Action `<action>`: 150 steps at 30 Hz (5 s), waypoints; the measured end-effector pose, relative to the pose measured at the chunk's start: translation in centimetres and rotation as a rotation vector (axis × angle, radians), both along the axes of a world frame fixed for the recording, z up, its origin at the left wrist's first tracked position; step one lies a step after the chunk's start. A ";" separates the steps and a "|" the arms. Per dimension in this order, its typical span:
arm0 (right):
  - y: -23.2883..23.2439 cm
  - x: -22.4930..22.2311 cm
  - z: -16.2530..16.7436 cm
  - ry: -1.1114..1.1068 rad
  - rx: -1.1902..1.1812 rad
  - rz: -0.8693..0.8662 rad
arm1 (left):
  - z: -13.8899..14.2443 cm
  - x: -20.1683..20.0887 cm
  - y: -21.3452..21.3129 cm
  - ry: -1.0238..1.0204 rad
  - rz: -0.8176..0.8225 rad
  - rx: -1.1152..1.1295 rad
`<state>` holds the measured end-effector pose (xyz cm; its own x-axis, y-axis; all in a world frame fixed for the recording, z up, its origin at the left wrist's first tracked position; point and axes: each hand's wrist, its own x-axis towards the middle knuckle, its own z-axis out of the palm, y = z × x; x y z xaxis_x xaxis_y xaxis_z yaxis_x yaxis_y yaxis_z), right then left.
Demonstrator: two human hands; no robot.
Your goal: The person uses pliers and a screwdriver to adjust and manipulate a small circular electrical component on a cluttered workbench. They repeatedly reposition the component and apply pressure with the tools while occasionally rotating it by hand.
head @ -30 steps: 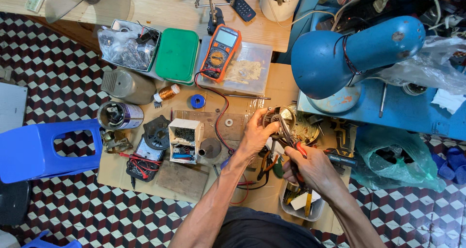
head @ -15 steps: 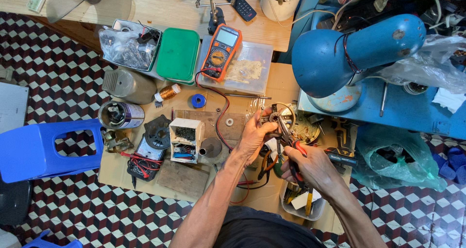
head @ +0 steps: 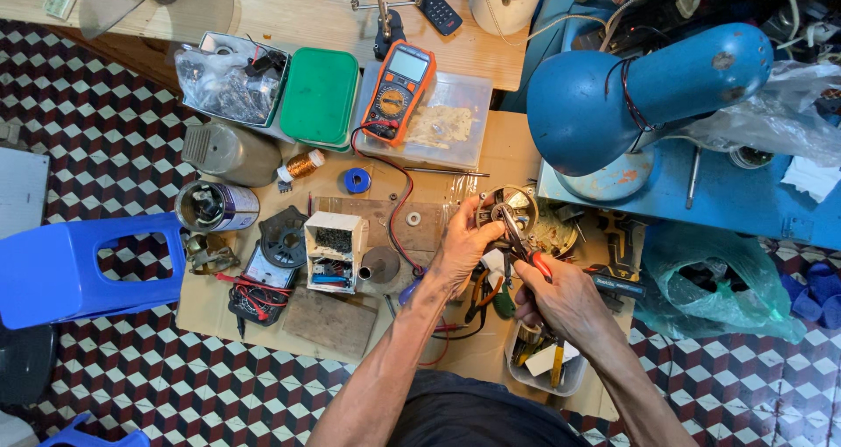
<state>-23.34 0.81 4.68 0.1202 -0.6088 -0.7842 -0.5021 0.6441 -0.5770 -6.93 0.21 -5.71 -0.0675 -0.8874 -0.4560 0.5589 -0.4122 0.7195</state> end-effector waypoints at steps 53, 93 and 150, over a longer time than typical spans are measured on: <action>0.0 -0.3 0.7 -0.029 0.044 0.036 | -0.1 0.5 0.4 -0.259 -0.075 -0.085; 0.1 0.6 0.1 0.034 -0.009 0.025 | -0.8 -1.2 0.8 -0.565 0.017 -0.137; 8.7 -8.0 -4.1 -0.052 -0.056 -0.396 | 2.9 -1.2 2.3 0.570 0.226 0.113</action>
